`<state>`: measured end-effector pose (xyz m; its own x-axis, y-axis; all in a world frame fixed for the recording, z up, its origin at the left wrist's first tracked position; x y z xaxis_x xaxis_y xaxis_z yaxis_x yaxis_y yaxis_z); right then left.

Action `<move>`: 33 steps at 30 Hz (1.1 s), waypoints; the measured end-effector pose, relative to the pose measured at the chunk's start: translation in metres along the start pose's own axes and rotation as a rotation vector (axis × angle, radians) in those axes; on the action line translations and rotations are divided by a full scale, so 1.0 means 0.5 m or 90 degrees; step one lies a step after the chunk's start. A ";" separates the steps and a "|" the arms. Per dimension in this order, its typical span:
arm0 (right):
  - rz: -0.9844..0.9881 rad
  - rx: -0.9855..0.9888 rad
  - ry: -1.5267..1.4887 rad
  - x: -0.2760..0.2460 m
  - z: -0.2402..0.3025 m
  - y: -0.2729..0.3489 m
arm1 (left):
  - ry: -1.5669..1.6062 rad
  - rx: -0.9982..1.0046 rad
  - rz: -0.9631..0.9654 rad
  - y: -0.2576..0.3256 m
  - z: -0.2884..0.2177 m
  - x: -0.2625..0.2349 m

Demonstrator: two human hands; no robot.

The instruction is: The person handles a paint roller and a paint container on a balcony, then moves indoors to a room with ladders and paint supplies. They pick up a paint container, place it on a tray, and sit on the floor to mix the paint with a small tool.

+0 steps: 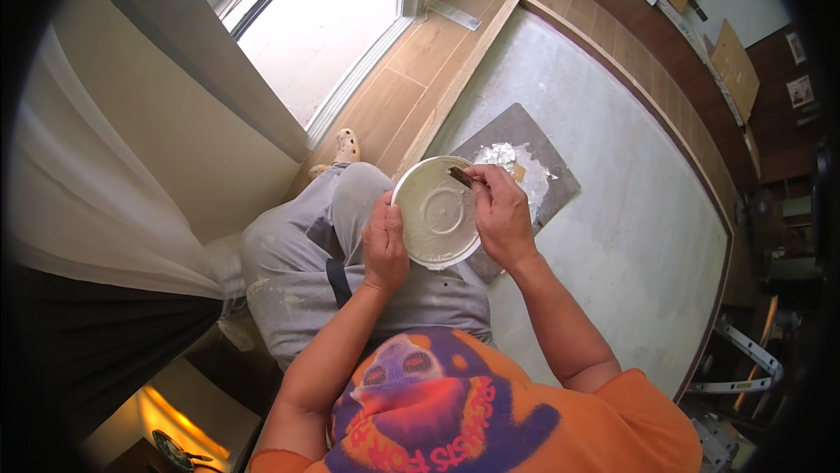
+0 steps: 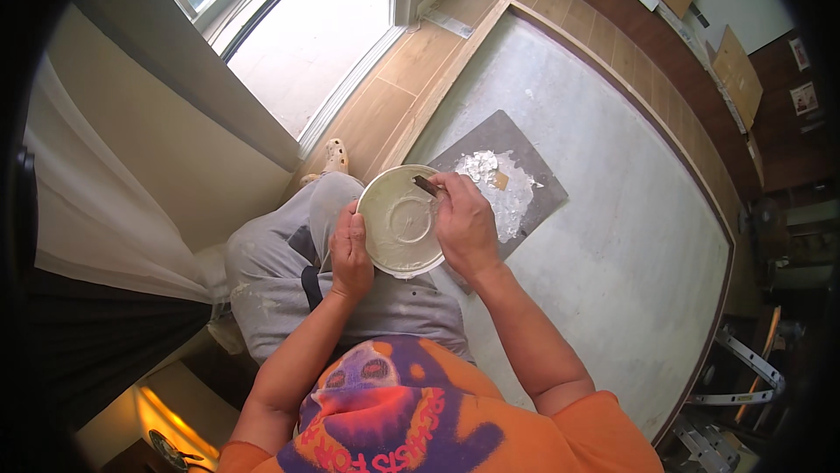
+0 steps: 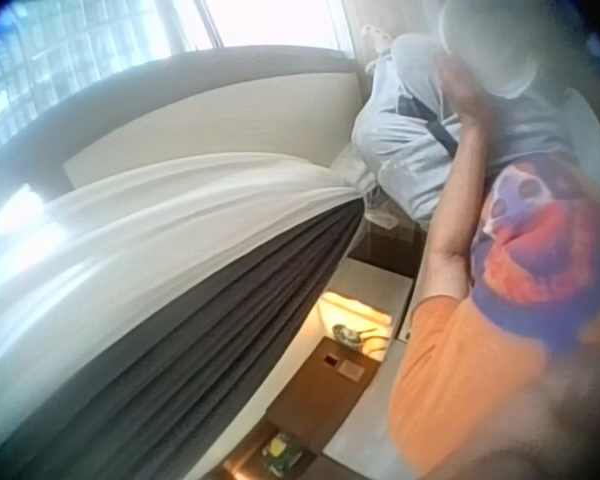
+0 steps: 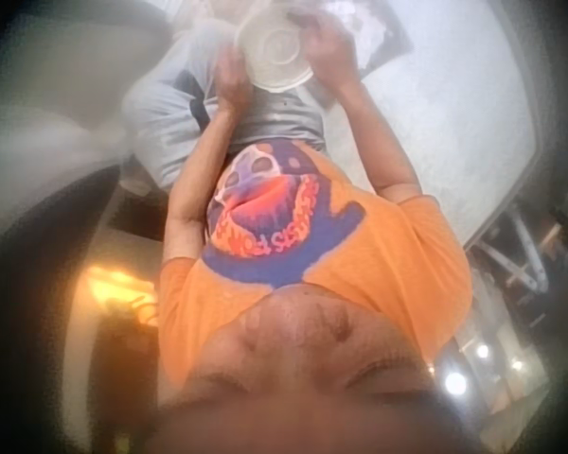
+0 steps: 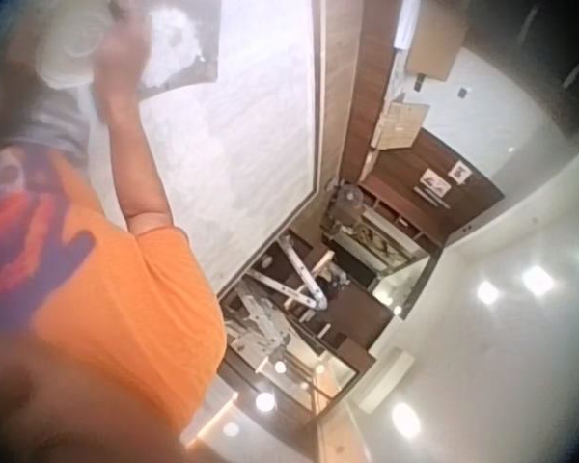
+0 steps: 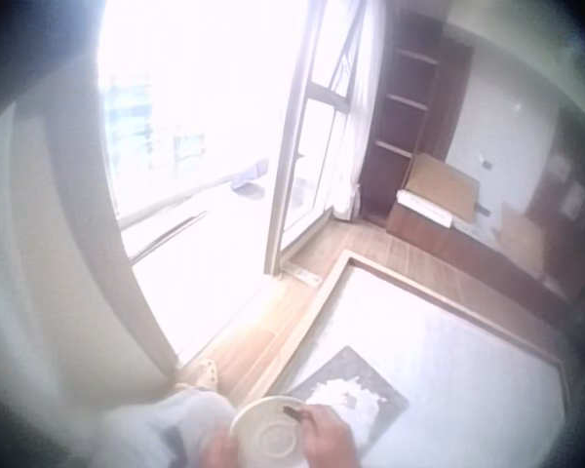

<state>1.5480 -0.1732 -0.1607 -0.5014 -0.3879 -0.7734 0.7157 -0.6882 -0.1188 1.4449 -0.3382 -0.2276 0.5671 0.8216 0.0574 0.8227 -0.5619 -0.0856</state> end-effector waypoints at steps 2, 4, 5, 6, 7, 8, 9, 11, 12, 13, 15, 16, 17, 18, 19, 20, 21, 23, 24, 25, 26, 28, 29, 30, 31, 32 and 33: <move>-0.002 -0.001 -0.006 -0.004 -0.003 -0.002 | -0.003 0.007 -0.002 -0.001 0.001 0.001; -0.011 -0.006 -0.026 -0.005 -0.002 -0.001 | 0.005 -0.008 -0.022 -0.002 0.005 0.000; -0.007 -0.010 -0.021 -0.004 -0.001 0.000 | 0.008 -0.015 -0.031 -0.003 0.008 0.000; -0.001 -0.012 -0.017 -0.003 0.001 0.002 | 0.023 -0.012 -0.032 -0.004 0.011 -0.001; 0.004 -0.013 -0.013 -0.001 0.004 0.005 | 0.039 -0.010 -0.031 -0.006 0.015 -0.002; 0.002 -0.017 -0.012 0.001 0.006 0.007 | 0.054 -0.008 -0.031 -0.007 0.020 -0.004; -0.001 -0.022 -0.011 0.003 0.008 0.009 | 0.060 -0.013 -0.026 -0.008 0.025 -0.006; -0.014 -0.031 -0.005 0.005 0.009 0.011 | 0.095 -0.026 -0.011 -0.007 0.035 -0.011; -0.025 -0.036 0.002 0.005 0.009 0.011 | 0.083 -0.051 -0.007 -0.006 0.041 -0.014; -0.035 -0.039 0.004 0.005 0.007 0.010 | 0.094 -0.080 0.004 -0.005 0.045 -0.017; -0.044 -0.046 0.043 0.003 0.004 0.006 | 0.198 -0.155 0.030 -0.003 0.051 -0.022; -0.045 -0.039 0.070 0.002 0.002 0.003 | 0.292 -0.199 0.046 -0.002 0.053 -0.024; -0.048 -0.029 0.053 0.002 0.001 0.000 | 0.407 -0.244 0.073 -0.002 0.053 -0.026; -0.047 -0.008 0.044 0.002 0.000 -0.004 | 0.413 -0.270 0.073 -0.004 0.052 -0.029; -0.043 0.032 0.036 0.004 0.000 -0.009 | 0.441 -0.295 0.084 -0.006 0.050 -0.033; -0.054 0.018 0.016 0.007 0.002 -0.013 | 0.500 -0.313 0.109 -0.008 0.047 -0.037; -0.060 0.022 -0.004 0.013 0.005 -0.017 | 0.461 -0.335 0.112 -0.010 0.044 -0.042; -0.061 0.015 -0.029 0.028 0.014 -0.024 | 0.475 -0.354 0.146 -0.009 0.035 -0.051; -0.057 0.000 -0.032 0.038 0.020 -0.026 | 0.450 -0.378 0.147 -0.006 0.031 -0.056; -0.051 -0.020 -0.033 0.046 0.025 -0.027 | 0.455 -0.393 0.148 0.002 0.027 -0.060; -0.023 -0.015 -0.020 0.055 0.029 -0.028 | 0.465 -0.422 0.144 0.010 0.023 -0.063; 0.034 -0.017 0.009 0.072 0.035 -0.029 | 0.485 -0.409 0.084 0.032 0.015 -0.067; 0.034 -0.031 0.016 0.080 0.038 -0.030 | 0.519 -0.410 0.070 0.041 0.012 -0.067; 0.042 -0.024 0.018 0.086 0.040 -0.031 | 0.496 -0.399 0.043 0.050 0.008 -0.066; 0.049 -0.023 0.020 0.093 0.042 -0.032 | 0.494 -0.387 0.035 0.056 0.004 -0.065; 0.057 -0.022 0.022 0.099 0.044 -0.032 | 0.504 -0.369 0.026 0.060 0.000 -0.063; 0.061 -0.023 0.014 0.103 0.045 -0.033 | 0.484 -0.381 0.031 0.063 -0.005 -0.060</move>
<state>1.4993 -0.1958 -0.1846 -0.4194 -0.4373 -0.7955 0.7771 -0.6260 -0.0656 1.4540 -0.3809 -0.2295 0.3014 0.6330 0.7130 0.5616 -0.7222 0.4038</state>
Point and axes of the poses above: each hand's wrist, its own y-axis away from the middle knuckle, its own x-axis out of the palm, z = x × y, the point moved 1 cm from there along -y, towards the middle knuckle, and after that the axes turned 12 degrees about y, right-handed, at the moved point
